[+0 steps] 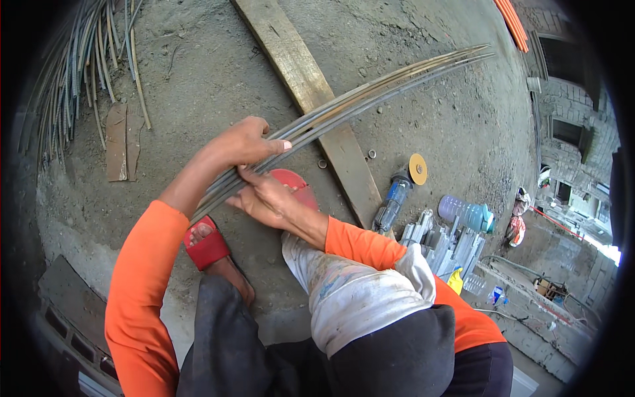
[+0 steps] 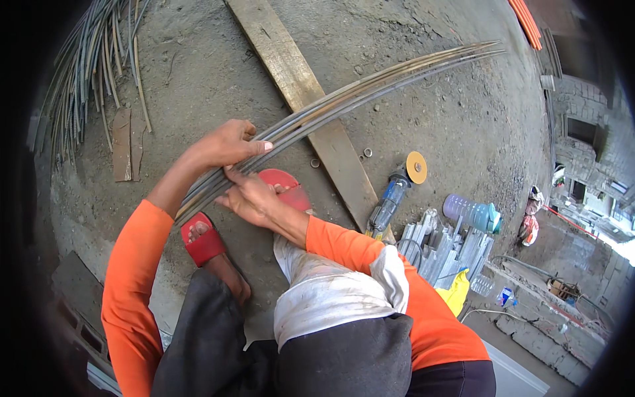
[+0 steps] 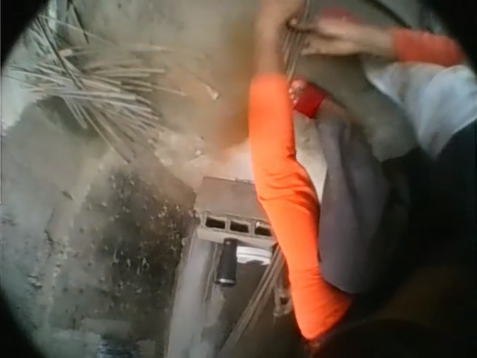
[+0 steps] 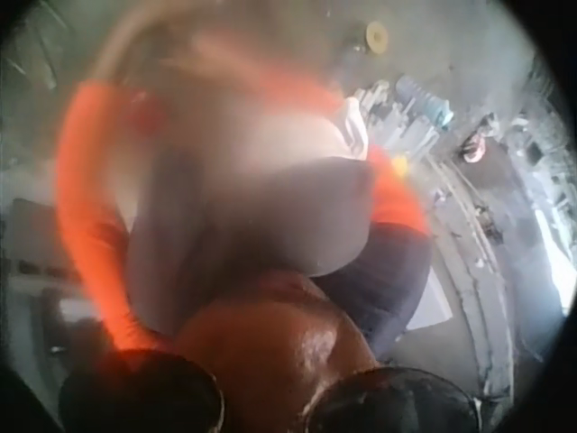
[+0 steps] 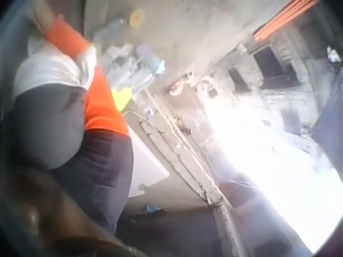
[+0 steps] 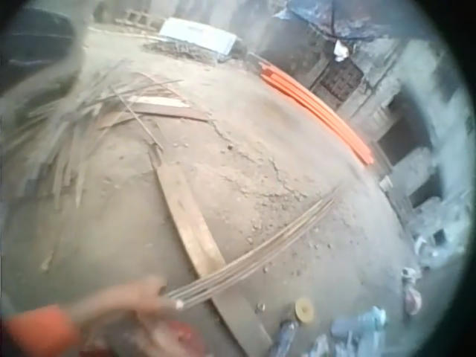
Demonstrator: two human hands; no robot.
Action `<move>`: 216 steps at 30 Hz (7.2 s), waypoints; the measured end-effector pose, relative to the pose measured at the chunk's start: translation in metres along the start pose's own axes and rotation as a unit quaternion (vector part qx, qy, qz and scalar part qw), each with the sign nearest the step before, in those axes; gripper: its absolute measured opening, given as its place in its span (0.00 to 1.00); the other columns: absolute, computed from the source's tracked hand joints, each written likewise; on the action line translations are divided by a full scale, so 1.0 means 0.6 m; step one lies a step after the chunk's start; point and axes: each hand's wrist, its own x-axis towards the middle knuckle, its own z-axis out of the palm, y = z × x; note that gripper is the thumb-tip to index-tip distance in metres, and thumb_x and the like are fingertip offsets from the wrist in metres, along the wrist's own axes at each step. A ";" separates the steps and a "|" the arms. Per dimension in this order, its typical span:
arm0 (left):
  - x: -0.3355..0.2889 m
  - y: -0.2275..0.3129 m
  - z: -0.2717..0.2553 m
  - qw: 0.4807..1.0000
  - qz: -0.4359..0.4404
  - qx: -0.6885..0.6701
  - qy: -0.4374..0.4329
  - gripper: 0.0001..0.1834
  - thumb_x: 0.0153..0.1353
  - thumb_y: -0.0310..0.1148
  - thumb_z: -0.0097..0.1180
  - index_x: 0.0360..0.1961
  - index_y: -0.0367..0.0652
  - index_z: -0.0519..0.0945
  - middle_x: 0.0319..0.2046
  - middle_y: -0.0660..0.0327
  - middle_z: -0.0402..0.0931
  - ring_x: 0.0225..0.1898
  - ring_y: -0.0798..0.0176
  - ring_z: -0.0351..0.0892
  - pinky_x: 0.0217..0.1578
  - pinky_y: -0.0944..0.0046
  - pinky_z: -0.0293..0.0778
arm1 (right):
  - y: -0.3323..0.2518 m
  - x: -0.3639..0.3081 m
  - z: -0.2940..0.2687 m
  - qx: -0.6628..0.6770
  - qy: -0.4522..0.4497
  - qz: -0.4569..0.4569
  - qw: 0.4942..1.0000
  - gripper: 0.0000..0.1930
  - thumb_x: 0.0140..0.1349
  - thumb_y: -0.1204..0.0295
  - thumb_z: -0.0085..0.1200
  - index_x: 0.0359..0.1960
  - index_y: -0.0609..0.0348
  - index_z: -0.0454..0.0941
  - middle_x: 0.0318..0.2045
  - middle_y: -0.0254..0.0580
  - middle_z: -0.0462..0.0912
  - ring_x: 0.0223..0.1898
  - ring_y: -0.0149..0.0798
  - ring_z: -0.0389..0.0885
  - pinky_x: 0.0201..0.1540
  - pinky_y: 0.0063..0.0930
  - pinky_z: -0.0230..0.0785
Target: The person aligns several steel rods on a wooden plank and uses an angle grinder to cut them. After cutting, the person gathers the cut pieces and places them into a pile.
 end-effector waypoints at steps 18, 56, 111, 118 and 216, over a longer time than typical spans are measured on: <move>-0.247 -0.205 -0.053 0.917 -0.203 -0.318 -0.132 0.15 0.64 0.31 0.71 0.43 0.29 0.82 0.26 0.55 0.86 0.24 0.65 0.85 0.26 0.65 0.80 | -0.187 -0.105 -0.030 -0.652 0.050 0.020 0.756 0.17 0.74 0.66 0.61 0.54 0.68 0.81 0.42 0.42 0.88 0.45 0.29 0.84 0.52 0.29 0.77; -0.491 -0.444 -0.017 0.952 -0.248 -0.151 0.098 0.25 0.64 0.56 0.70 0.31 0.41 0.88 0.23 0.69 0.79 0.29 0.68 0.74 0.32 0.60 0.70 | -0.177 0.107 -0.012 -0.870 -0.072 -0.035 0.486 0.23 0.74 0.55 0.59 0.37 0.70 0.79 0.24 0.42 0.72 0.29 0.32 0.69 0.33 0.35 0.65; -0.259 -0.388 0.010 0.965 -0.156 -0.206 -0.042 0.22 0.55 0.50 0.79 0.27 0.43 0.84 0.24 0.66 0.79 0.27 0.67 0.74 0.29 0.61 0.69 | -0.296 0.123 -0.011 -0.849 -0.075 0.101 0.513 0.28 0.53 0.53 0.78 0.38 0.64 0.77 0.29 0.28 0.75 0.35 0.27 0.72 0.39 0.27 0.67; -0.303 -0.411 0.000 0.963 -0.150 -0.223 -0.030 0.21 0.56 0.48 0.79 0.27 0.42 0.83 0.23 0.67 0.77 0.26 0.68 0.73 0.28 0.63 0.68 | -0.260 0.129 0.006 -0.858 -0.082 0.113 0.494 0.30 0.54 0.49 0.76 0.38 0.66 0.78 0.28 0.31 0.74 0.33 0.29 0.71 0.38 0.30 0.66; -0.365 -0.402 -0.030 0.954 -0.237 -0.173 -0.054 0.27 0.51 0.50 0.80 0.42 0.39 0.88 0.32 0.60 0.87 0.35 0.61 0.84 0.37 0.56 0.76 | -0.333 0.102 -0.030 -0.870 -0.020 0.098 0.483 0.30 0.45 0.56 0.82 0.36 0.58 0.73 0.29 0.27 0.71 0.34 0.29 0.67 0.38 0.27 0.62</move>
